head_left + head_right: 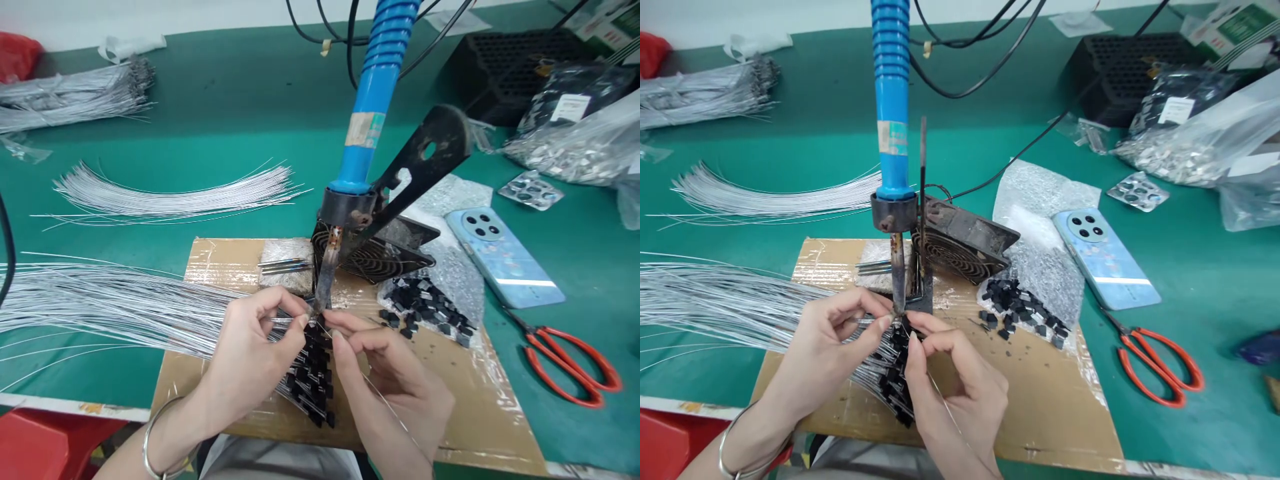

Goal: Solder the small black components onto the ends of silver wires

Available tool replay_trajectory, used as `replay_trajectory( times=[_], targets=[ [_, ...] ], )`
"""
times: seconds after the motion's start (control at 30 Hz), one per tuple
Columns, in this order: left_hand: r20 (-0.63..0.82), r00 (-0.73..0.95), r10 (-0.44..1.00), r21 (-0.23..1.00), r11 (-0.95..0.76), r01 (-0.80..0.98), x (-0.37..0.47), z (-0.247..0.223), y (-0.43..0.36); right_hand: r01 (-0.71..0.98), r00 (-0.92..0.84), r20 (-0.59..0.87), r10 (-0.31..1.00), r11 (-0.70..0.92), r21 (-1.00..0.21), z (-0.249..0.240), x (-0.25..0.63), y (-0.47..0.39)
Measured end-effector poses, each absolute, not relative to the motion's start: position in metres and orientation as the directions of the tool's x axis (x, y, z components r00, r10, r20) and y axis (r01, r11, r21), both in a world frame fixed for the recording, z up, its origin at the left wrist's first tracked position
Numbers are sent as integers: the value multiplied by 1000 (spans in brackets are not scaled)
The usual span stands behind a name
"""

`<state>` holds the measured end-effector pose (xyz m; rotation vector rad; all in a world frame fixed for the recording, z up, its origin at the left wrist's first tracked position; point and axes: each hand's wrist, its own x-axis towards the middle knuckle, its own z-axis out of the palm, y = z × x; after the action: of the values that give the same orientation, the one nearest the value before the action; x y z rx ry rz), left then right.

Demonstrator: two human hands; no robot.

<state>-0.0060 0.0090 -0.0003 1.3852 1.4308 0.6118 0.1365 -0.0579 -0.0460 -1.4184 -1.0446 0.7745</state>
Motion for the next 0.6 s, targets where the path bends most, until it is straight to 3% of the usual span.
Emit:
replay_trajectory(
  times=[0.6],
  targets=[
    [-296, 168, 940, 885, 205, 418, -5, -1, 9, 222, 388, 171, 906, 88, -971, -48, 135, -56]
  ],
)
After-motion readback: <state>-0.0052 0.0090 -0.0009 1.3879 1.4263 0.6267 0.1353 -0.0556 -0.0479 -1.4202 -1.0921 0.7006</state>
